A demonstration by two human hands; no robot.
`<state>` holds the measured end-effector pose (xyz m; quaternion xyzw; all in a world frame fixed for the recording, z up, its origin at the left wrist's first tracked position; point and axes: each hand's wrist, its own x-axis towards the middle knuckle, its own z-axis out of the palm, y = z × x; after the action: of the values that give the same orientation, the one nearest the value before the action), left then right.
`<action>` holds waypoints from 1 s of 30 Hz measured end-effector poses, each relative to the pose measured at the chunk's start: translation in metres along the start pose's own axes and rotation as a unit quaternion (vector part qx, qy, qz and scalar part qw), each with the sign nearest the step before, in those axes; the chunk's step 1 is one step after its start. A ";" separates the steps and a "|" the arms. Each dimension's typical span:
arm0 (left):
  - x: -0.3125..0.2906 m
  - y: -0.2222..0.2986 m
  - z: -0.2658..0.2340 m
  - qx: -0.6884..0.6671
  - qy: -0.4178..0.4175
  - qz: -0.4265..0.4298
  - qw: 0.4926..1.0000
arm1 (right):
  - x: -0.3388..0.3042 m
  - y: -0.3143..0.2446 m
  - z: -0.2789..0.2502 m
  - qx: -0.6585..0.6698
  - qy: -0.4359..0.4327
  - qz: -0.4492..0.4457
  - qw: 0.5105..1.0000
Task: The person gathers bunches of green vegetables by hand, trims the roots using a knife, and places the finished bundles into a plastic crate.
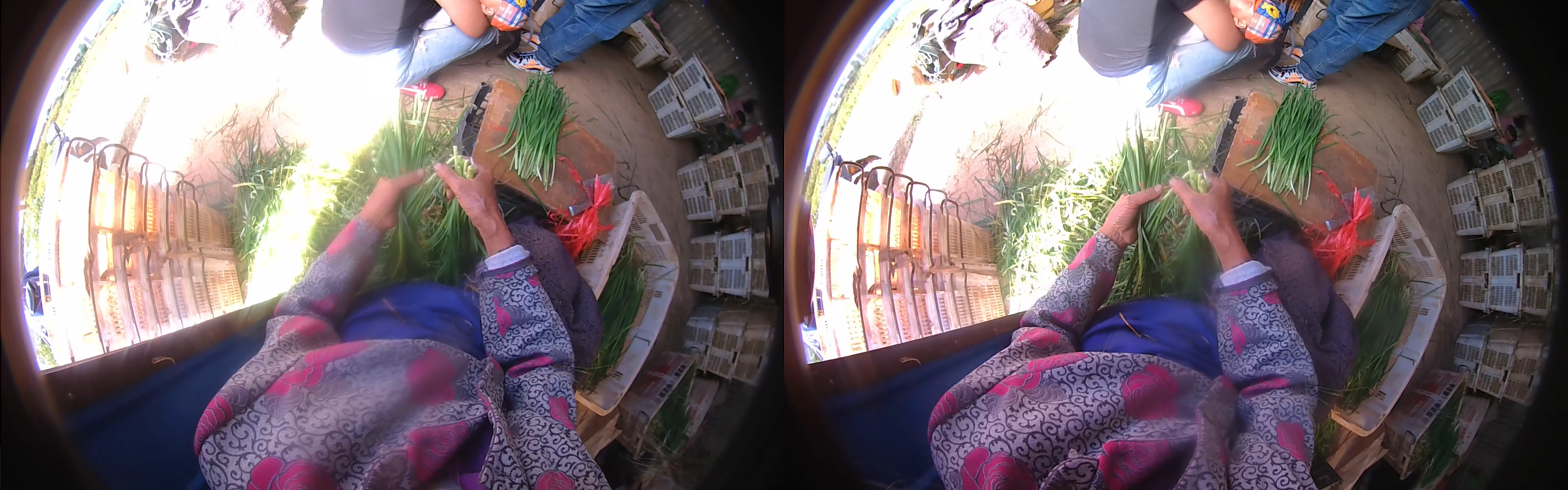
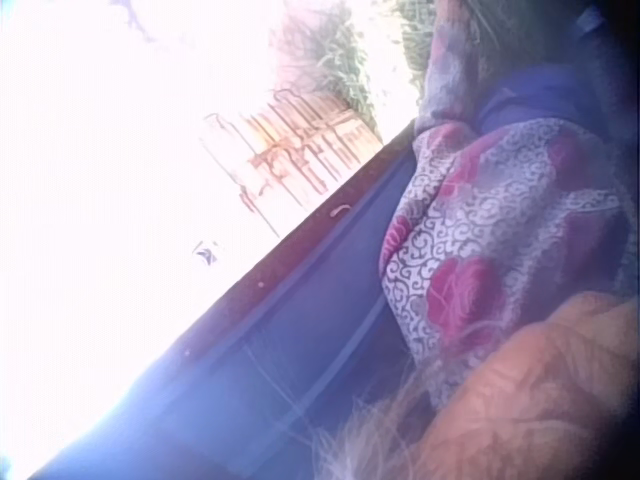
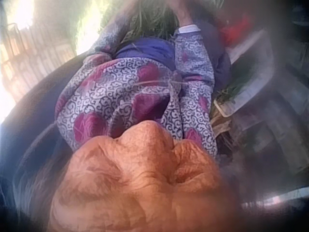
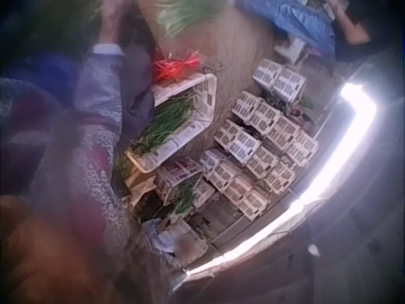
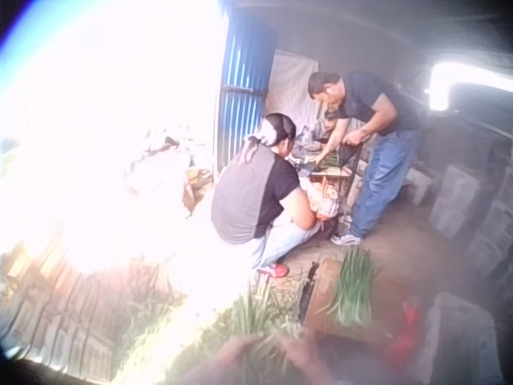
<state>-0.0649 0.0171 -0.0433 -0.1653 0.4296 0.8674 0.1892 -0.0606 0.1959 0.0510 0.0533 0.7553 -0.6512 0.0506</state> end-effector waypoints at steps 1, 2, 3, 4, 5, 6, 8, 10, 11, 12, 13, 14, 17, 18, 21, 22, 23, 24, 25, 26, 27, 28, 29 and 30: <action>-0.001 0.001 -0.004 0.029 0.015 0.004 0.999 | 0.002 0.004 -0.006 0.016 0.036 -0.006 0.999; -0.010 0.012 0.002 0.060 0.025 0.006 0.998 | 0.005 0.009 -0.018 0.029 0.079 -0.012 0.996; -0.019 0.021 -0.001 0.089 0.038 0.011 0.995 | 0.011 0.014 -0.030 0.047 0.117 -0.025 0.992; -0.020 0.020 -0.020 0.150 0.070 0.061 0.984 | 0.016 0.018 -0.046 0.044 0.132 -0.015 0.990; -0.029 0.021 -0.025 0.169 0.106 0.139 0.970 | 0.017 0.017 -0.059 0.041 0.148 -0.004 0.988; -0.037 0.027 -0.040 0.287 0.153 0.167 0.931 | 0.017 0.018 -0.067 0.015 0.132 -0.001 0.991; -0.047 0.037 -0.065 0.431 0.183 0.153 0.870 | 0.013 0.016 -0.073 -0.036 0.096 0.007 0.995; -0.047 0.031 -0.067 0.360 0.138 0.080 0.919 | 0.009 0.014 -0.060 0.001 0.033 0.016 0.999; -0.046 0.025 -0.049 0.251 0.106 0.047 0.961 | 0.006 0.012 -0.050 0.019 0.001 0.020 1.000; -0.043 0.019 -0.032 0.245 0.088 0.013 0.965 | 0.004 0.014 -0.039 0.021 -0.016 0.003 1.000; -0.033 0.015 -0.032 0.260 -0.010 -0.003 0.966 | 0.003 0.014 -0.031 0.004 -0.028 0.021 0.999; -0.033 0.008 -0.020 0.218 -0.019 -0.001 0.976 | 0.003 0.018 -0.021 0.018 -0.016 0.028 0.999; -0.027 -0.002 -0.001 0.161 -0.025 0.000 0.987 | 0.004 0.027 -0.018 -0.011 -0.030 0.037 0.999; -0.026 -0.003 0.000 0.156 -0.022 -0.001 0.988 | 0.004 0.030 -0.018 -0.030 -0.045 0.039 0.998; -0.031 -0.005 0.006 0.111 -0.022 0.066 0.991 | -0.003 0.030 -0.012 -0.023 -0.114 0.051 0.992; -0.034 -0.001 0.006 0.132 -0.025 0.074 0.988 | -0.004 0.026 -0.015 -0.030 -0.121 0.049 0.991; -0.039 0.005 0.004 0.154 -0.027 0.081 0.984 | -0.005 0.020 -0.016 -0.028 -0.143 0.055 0.988; -0.043 0.011 0.002 0.176 -0.030 0.088 0.980 | -0.006 0.017 -0.019 -0.025 -0.166 0.062 0.984; -0.048 0.017 0.002 0.183 -0.038 0.102 0.977 | -0.007 0.012 -0.022 -0.023 -0.190 0.069 0.979; -0.054 0.024 0.001 0.187 -0.044 0.117 0.974 | -0.010 0.003 -0.027 0.020 -0.177 0.050 0.983; -0.056 0.028 -0.002 0.191 -0.050 0.132 0.971 | -0.016 -0.008 -0.034 0.063 -0.163 0.031 0.984; -0.055 0.028 -0.010 0.190 -0.022 0.119 0.974 | -0.017 -0.012 -0.042 0.105 -0.150 0.013 0.983; -0.052 0.026 -0.015 0.184 -0.003 0.114 0.976 | -0.014 -0.012 -0.053 0.145 -0.143 0.033 0.978; -0.050 0.025 -0.021 0.177 0.018 0.111 0.978 | -0.013 -0.013 -0.062 0.179 -0.131 0.038 0.974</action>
<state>-0.0309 -0.0229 -0.0155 -0.0963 0.5952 0.7902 0.1098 -0.0497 0.2551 0.0745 0.0040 0.6108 -0.7747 0.1636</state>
